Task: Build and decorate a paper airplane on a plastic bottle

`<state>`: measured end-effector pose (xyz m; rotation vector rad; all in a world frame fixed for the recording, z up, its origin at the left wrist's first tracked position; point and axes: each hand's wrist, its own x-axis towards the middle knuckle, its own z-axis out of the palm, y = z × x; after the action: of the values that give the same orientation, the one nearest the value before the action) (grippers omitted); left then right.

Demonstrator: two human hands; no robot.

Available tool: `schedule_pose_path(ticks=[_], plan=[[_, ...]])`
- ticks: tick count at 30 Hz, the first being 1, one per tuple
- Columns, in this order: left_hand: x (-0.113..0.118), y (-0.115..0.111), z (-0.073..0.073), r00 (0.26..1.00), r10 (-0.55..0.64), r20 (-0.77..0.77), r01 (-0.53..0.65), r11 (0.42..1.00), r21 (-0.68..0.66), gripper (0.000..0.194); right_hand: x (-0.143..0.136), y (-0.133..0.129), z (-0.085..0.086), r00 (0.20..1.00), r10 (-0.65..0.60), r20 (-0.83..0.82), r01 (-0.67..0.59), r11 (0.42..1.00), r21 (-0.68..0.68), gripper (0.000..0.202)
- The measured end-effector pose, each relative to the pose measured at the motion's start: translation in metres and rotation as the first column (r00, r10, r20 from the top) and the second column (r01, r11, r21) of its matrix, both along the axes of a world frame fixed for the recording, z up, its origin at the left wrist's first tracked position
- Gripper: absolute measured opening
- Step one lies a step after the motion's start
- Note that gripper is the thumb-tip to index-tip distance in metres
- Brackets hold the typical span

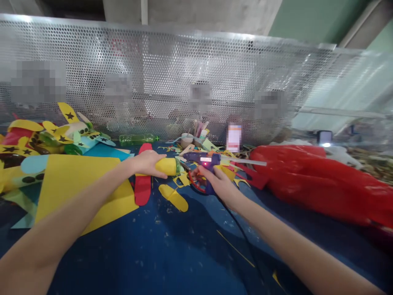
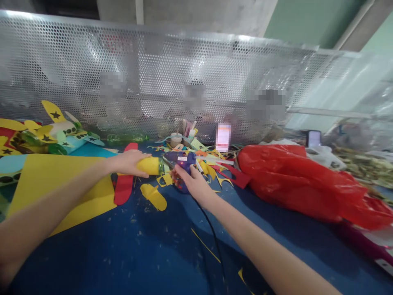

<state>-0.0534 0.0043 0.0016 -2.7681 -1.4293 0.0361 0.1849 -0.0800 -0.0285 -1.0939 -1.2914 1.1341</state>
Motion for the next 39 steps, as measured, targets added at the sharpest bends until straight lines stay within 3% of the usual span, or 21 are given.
schedule_pose_path(ticks=[4, 9, 14, 23, 31, 39], plan=[[0.007, -0.005, -0.008, 1.0, -0.022, 0.017, 0.019, 0.99, 0.143, 0.069, -0.003, -0.004, -0.007, 0.949, -0.024, 0.316, -0.002, 0.997, 0.081, 0.042], [0.017, -0.008, -0.02, 0.999, -0.041, -0.006, 0.041, 0.964, 0.264, 0.076, -0.004, -0.012, -0.008, 0.838, -0.113, 0.533, 0.042, 0.989, 0.144, 0.04], [0.026, -0.012, -0.028, 0.999, -0.042, -0.027, 0.048, 0.953, 0.299, 0.068, -0.007, -0.018, -0.006, 0.813, -0.134, 0.567, 0.067, 0.988, 0.136, 0.04], [0.027, -0.016, -0.028, 0.998, -0.026, -0.054, 0.041, 0.953, 0.3, 0.067, -0.007, -0.015, -0.011, 0.823, -0.14, 0.551, 0.087, 0.989, 0.121, 0.039], [0.029, -0.016, -0.028, 0.999, -0.013, -0.046, 0.026, 0.956, 0.292, 0.072, -0.014, -0.021, -0.015, 0.811, -0.097, 0.577, 0.02, 0.99, 0.139, 0.041], [0.028, -0.014, -0.029, 0.998, -0.012, -0.062, 0.029, 0.958, 0.286, 0.069, -0.012, -0.024, -0.005, 0.702, -0.204, 0.682, 0.075, 0.974, 0.214, 0.037]])
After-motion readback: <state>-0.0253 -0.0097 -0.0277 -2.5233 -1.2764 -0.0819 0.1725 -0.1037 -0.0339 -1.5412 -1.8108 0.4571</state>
